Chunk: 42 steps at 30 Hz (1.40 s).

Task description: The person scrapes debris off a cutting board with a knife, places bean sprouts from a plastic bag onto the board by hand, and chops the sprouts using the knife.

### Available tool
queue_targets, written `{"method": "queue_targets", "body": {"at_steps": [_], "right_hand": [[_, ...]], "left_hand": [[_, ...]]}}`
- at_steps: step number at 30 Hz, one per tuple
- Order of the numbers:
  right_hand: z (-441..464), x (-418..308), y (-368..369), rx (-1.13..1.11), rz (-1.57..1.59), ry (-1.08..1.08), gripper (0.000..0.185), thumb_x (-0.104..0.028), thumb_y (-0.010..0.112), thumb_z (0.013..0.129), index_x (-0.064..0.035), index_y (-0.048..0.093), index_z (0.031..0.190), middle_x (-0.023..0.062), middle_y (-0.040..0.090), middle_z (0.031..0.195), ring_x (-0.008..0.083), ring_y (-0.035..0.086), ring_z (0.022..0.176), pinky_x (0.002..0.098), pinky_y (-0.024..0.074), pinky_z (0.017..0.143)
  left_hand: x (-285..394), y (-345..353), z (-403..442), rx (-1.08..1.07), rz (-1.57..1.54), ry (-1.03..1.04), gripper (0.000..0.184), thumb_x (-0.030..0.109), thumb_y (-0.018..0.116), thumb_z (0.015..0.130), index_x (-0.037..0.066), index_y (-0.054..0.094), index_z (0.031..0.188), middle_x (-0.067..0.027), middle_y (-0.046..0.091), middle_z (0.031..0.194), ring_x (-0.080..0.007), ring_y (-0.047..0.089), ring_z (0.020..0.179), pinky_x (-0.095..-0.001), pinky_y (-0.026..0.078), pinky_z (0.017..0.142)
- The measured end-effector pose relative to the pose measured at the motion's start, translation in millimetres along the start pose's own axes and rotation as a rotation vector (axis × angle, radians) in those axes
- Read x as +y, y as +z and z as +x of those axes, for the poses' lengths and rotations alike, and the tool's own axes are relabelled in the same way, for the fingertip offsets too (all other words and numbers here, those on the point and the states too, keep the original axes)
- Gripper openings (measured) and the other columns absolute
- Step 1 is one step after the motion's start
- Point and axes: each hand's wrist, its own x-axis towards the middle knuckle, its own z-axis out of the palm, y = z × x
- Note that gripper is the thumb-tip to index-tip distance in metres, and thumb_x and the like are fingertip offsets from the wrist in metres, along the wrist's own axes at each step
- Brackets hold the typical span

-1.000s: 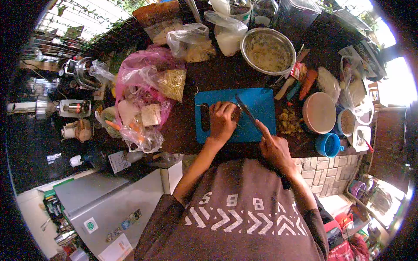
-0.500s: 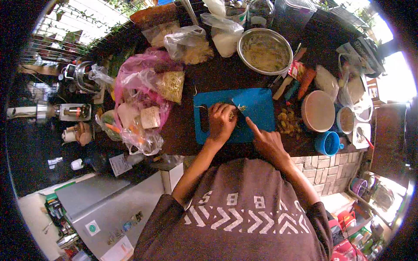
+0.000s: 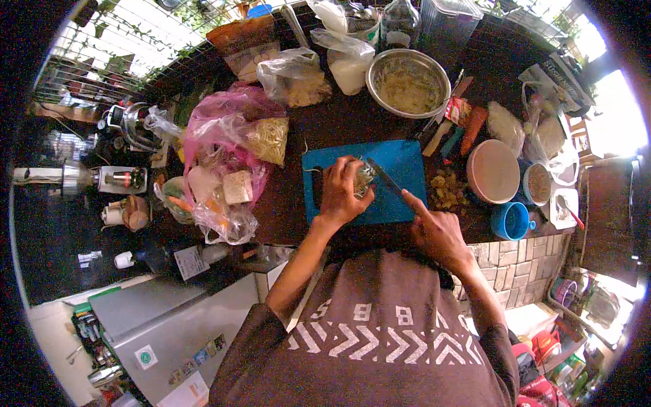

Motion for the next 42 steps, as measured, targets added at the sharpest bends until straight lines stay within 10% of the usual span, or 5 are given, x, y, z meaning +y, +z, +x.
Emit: {"method": "queue_targets", "body": {"at_steps": [42], "right_hand": [[7,13,41,-0.035,-0.176,-0.078,0.085,-0.01,0.068,0.086,-0.0205,0.036,0.164,0.015,0.073,0.074,0.0358,0.069,0.059,0.0518,0.0536,0.054]], "left_hand": [[-13,14,-9,0.066,-0.066,0.011,0.021,0.006,0.081,0.078,0.004,0.073,0.097,-0.0128,0.069,0.108,-0.0355,0.068,0.101,-0.0448,0.056,0.09]]}}
